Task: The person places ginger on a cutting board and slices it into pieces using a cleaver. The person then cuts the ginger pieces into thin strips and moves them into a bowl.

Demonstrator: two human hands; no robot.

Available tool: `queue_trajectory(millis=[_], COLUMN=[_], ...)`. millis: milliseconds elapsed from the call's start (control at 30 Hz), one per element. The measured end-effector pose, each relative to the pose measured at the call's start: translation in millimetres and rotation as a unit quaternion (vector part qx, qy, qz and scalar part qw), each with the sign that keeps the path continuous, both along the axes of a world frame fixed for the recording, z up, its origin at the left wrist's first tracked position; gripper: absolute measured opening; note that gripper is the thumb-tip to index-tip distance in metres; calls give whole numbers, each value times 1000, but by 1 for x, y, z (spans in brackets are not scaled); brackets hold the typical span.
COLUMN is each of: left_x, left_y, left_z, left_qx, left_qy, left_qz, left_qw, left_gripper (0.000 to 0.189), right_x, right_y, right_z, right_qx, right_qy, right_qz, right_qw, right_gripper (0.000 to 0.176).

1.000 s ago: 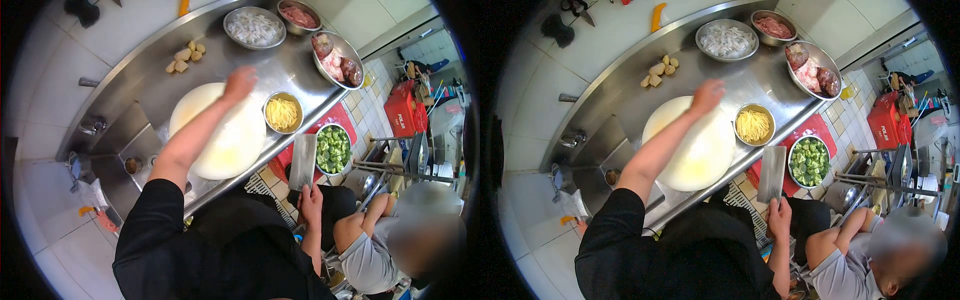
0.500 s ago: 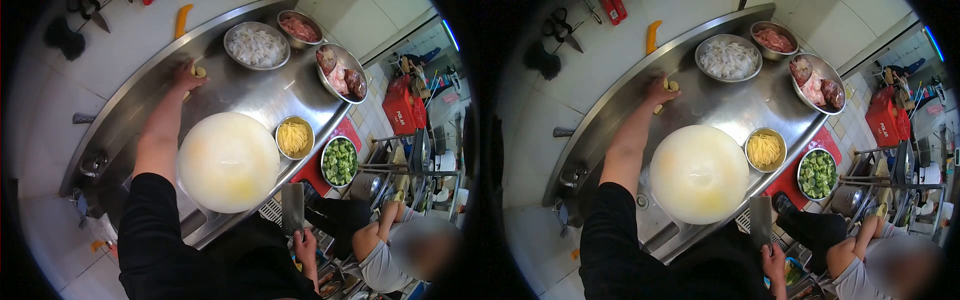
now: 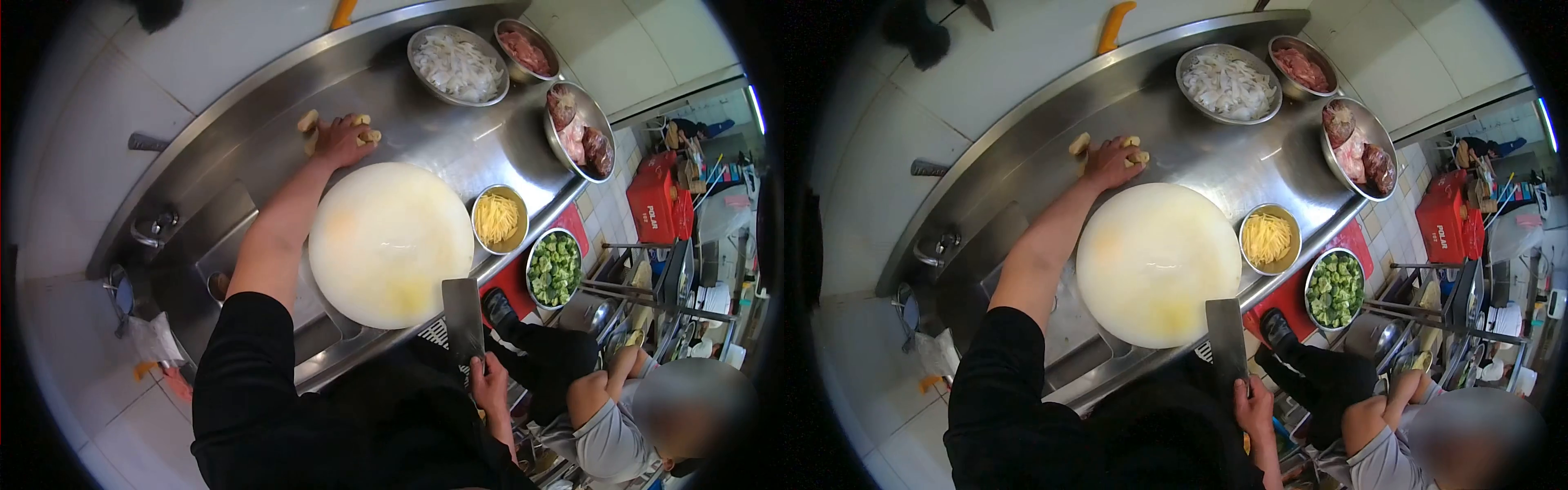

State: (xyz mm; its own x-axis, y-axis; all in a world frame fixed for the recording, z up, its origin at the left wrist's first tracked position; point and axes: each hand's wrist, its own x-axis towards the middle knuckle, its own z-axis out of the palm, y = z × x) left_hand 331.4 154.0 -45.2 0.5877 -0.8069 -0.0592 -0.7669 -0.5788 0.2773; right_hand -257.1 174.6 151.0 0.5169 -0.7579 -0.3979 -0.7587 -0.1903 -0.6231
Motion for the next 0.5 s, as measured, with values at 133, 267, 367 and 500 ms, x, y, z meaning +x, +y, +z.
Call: queue_trajectory(millis=[133, 267, 367, 500], left_x=[-7, 3, 6, -2], left_y=[13, 7, 6, 15], left_z=[11, 7, 3, 18], left_qx=[-19, -18, -81, -184], left_qy=[-28, 26, 29, 35], left_qz=[-17, 2, 24, -6], left_qw=[999, 1000, 996, 982], left_gripper=[56, 55, 56, 54], right_x=[-11, -19, -13, -10], right_y=[-7, -3, 8, 16], right_z=[-23, -19, -7, -9], right_qx=[-47, -14, -10, 4], right_qy=[-54, -17, -10, -1], right_qz=[33, 32, 26, 23], right_qw=[997, 999, 1000, 1000], right_gripper=[26, 20, 21, 26])
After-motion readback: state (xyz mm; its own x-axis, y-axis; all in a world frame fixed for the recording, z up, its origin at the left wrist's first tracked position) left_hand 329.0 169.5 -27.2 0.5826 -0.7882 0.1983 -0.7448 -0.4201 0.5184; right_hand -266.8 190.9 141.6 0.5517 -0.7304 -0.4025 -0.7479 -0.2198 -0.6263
